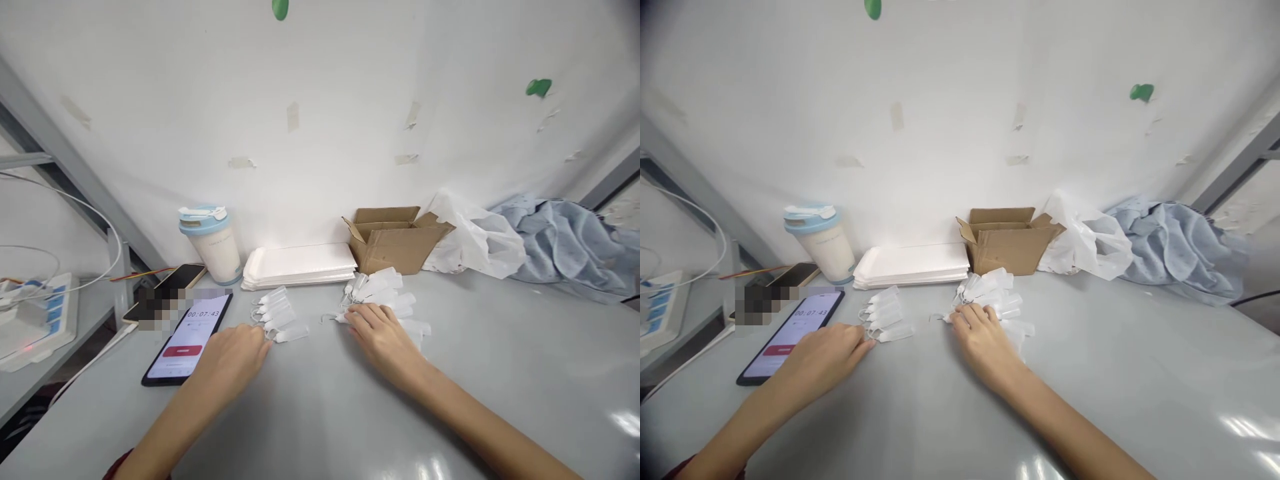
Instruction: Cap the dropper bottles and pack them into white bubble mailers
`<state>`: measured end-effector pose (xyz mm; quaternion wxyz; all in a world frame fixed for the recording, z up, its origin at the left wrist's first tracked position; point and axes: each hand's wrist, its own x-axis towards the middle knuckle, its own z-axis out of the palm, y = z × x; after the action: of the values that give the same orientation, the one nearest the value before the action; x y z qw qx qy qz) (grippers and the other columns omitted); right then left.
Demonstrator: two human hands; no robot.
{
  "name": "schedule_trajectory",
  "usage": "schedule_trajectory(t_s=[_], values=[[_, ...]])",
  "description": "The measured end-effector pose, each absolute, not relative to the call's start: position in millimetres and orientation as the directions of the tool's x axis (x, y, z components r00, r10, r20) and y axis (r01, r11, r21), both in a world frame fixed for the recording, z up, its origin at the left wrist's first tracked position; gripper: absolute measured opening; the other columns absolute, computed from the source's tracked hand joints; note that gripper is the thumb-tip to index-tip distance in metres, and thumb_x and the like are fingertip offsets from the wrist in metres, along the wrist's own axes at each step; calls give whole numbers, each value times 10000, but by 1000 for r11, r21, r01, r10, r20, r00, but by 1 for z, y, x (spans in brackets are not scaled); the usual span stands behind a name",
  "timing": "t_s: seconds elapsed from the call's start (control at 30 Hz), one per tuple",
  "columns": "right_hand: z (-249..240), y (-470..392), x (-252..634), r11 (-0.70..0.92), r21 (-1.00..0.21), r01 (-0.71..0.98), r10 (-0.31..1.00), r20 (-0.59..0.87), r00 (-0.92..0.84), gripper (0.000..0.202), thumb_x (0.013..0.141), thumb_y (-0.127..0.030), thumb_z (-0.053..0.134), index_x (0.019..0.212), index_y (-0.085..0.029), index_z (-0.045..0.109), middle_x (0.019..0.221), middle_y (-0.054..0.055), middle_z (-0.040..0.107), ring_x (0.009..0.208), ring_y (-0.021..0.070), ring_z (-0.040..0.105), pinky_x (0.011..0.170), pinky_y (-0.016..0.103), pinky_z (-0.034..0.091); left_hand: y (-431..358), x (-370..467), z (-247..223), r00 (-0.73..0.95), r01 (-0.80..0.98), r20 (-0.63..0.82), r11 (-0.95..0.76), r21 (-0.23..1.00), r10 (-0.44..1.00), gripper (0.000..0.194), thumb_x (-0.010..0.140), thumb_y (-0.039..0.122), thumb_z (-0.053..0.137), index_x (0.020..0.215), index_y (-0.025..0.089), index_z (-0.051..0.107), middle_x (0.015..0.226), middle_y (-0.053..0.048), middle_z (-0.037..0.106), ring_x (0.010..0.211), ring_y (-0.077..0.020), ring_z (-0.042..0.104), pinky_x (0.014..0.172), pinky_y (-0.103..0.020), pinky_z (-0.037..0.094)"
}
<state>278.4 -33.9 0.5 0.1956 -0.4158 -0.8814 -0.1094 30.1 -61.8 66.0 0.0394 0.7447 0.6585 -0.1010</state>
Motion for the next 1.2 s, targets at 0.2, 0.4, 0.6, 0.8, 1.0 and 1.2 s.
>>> schedule_trajectory(t_s=[0.2,0.4,0.6,0.8,1.0,1.2], values=[[-6,-30,279,620,66,782,709,380,-594,303,876,-35,413,1129,-139,543,1074,137,617,995,267,522,826,400,331,-66,54,55,257,965,-109,-261,-23,960,193,904,195,402,1004,158,562,948,-112,623,866,-266,611,618,-300,432],[-2,-33,278,610,52,791,722,377,-581,297,866,-7,396,1048,-147,584,1020,137,604,925,255,518,744,350,336,-61,53,41,227,971,-78,-232,-61,971,238,911,132,343,949,149,577,893,-111,612,796,-249,617,571,-283,439],[-6,-31,280,656,-17,754,700,386,-601,302,863,19,382,1014,-163,569,927,68,649,862,203,563,802,363,341,-59,51,44,176,983,-49,-178,-48,983,205,900,114,380,973,150,568,927,-118,620,846,-240,617,604,-277,448],[2,-39,277,658,-177,732,707,481,-519,236,900,-73,400,1103,-139,501,1022,110,625,916,216,577,767,344,436,-63,53,44,197,960,-40,-184,211,980,226,914,184,374,1068,169,539,967,-90,640,862,-248,618,687,-333,450],[14,-55,269,723,-399,565,678,568,-467,250,910,-100,411,1142,-178,463,1013,100,606,923,211,584,763,340,508,-71,59,41,305,696,-25,-205,688,952,364,889,343,446,1224,201,446,949,-26,644,706,-158,593,628,-267,443],[8,-54,269,768,-326,552,615,619,-489,301,888,-44,408,1159,-163,467,1027,127,571,930,226,569,748,373,524,-73,60,47,334,731,103,-326,599,937,251,912,272,374,872,187,607,824,-29,645,714,-170,571,659,-279,397]])
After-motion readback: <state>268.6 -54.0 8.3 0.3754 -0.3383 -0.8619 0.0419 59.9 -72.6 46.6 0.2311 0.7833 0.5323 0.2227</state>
